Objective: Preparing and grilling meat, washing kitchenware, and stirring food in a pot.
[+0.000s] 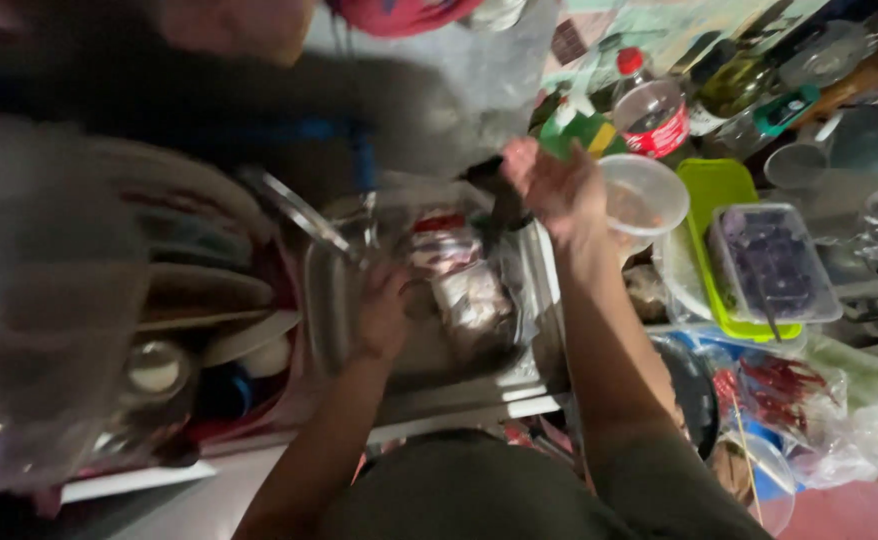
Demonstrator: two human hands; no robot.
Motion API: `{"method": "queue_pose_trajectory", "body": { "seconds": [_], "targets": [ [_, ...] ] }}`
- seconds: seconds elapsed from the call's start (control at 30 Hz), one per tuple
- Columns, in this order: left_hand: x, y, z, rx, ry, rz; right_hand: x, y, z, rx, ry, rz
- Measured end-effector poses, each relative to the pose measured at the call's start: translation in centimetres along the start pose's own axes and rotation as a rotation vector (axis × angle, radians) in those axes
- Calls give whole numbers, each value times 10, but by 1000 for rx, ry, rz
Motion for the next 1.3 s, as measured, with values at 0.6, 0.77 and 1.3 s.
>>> {"method": "queue_pose_trajectory", "body": {
  "seconds": [0.6,0.77,1.3],
  "targets": [
    [-83,14,7,-300,1533,-112,-94,136,352,-613,-2101,84],
    [-49,-1,4,-121,1592,-250,-83,183,290,-294,-1880,393],
    [-118,57,-26,-91,2156,-228,9,53,253,-838,-1435,436]
  ]
}}
Point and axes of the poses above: each hand's wrist, its own y-axis towards the middle knuckle, its own x-axis out of the palm, z = x × y, the point moved 10 cm from there along y, towards the middle knuckle, and after that the axes turned 15 degrees about x, right-handed, at the moved point
